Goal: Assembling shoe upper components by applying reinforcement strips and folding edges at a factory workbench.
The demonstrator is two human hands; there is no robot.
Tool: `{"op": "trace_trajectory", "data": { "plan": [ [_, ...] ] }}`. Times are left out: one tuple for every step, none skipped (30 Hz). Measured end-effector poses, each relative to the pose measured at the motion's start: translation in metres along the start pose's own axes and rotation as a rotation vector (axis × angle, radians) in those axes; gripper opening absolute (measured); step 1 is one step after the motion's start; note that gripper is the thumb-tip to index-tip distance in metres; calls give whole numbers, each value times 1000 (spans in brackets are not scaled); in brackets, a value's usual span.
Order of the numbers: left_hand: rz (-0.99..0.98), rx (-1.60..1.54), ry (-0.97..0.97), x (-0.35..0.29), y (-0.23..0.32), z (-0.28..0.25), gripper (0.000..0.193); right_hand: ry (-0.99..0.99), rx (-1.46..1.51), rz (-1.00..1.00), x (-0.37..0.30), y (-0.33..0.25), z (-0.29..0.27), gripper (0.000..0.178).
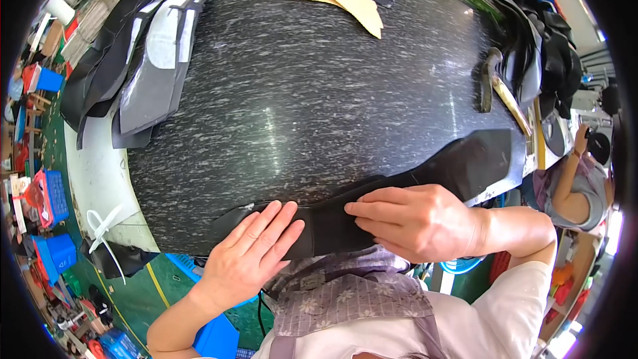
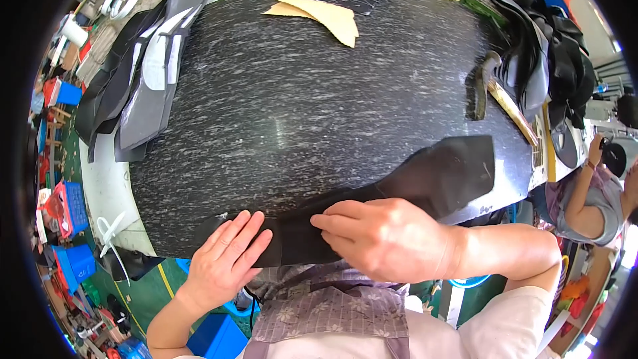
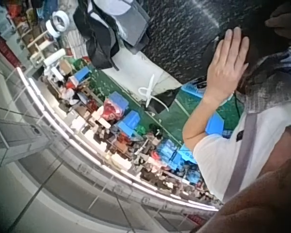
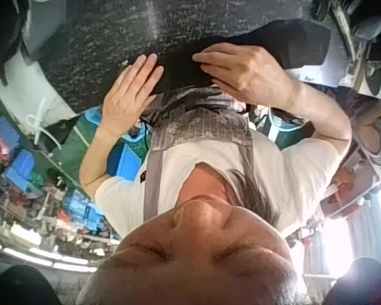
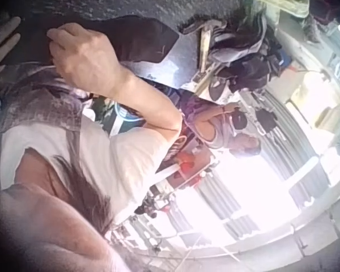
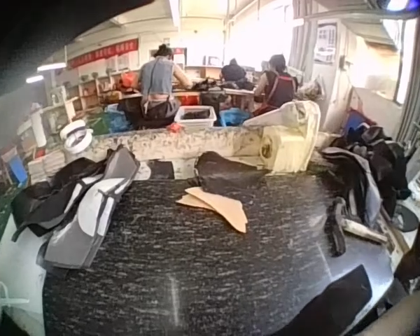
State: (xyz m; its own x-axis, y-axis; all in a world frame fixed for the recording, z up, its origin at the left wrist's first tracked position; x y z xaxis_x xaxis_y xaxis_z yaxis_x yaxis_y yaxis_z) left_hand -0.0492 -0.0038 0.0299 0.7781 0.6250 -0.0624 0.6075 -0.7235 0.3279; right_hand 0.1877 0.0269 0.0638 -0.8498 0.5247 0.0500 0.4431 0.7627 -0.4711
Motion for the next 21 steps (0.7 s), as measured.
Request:
{"op": "trace_trajectory", "data": {
  "plan": [
    [16,18,-2,0,-2,2,77,11,117,46,-2,1,-6,27],
    [24,21,-2,1,-3,4,77,16,114,52,-6,3,-5,27],
    [29,-3,15,1,-3,4,79,46,138,29,-10,4,-4,28],
    [29,-25,32,2,-3,3,80,77,164,-1,-13,6,-2,29],
    [30,-19,31,5,0,0,80,82,162,-3,-15,10,-2,29],
    [28,17,33,6,6,-3,75,58,187,17,-17,11,0,28],
    [27,54,34,9,11,-5,70,34,212,37,-19,12,2,27],
    [30,58,38,17,15,-4,70,37,206,37,-19,12,4,27],
    [108,11,36,30,24,-3,64,41,106,-7,-18,11,5,26],
    [182,-29,34,39,32,-3,58,51,5,-57,-17,10,6,25],
    [202,-85,47,44,37,-4,51,71,-11,-84,-19,11,9,26],
    [205,-79,51,47,35,-5,51,75,-19,-85,-19,14,10,26],
    [234,-106,33,50,34,-5,50,97,48,-99,-20,16,11,26],
    [263,-134,15,52,34,-5,50,118,114,-113,-21,17,10,27],
    [291,-31,-28,52,36,-7,51,100,147,-112,-23,19,10,29],
    [292,-26,-25,54,39,-11,51,102,142,-114,-23,19,8,29],
    [312,88,-55,57,43,-11,51,105,139,-120,-22,19,6,27],
    [334,202,-88,58,47,-11,51,110,137,-123,-22,16,4,26],
    [367,296,-95,59,50,-10,52,114,134,-121,-23,13,3,26],
    [374,299,-94,59,52,-12,52,94,-3,-188,-24,8,4,25],
    [427,399,-132,61,54,-12,53,72,-150,-240,-27,4,4,24]
  ]
}}
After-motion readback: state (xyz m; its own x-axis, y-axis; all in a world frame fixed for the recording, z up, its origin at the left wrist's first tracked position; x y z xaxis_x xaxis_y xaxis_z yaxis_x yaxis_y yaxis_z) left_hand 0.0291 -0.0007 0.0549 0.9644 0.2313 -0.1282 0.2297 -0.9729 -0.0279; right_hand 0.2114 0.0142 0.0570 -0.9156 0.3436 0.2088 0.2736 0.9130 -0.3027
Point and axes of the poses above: each hand's wrist, its own x-axis towards the middle knuckle, its own z-axis out of the palm, y = z × x, the point moved 4 cm from there along x, towards the middle knuckle
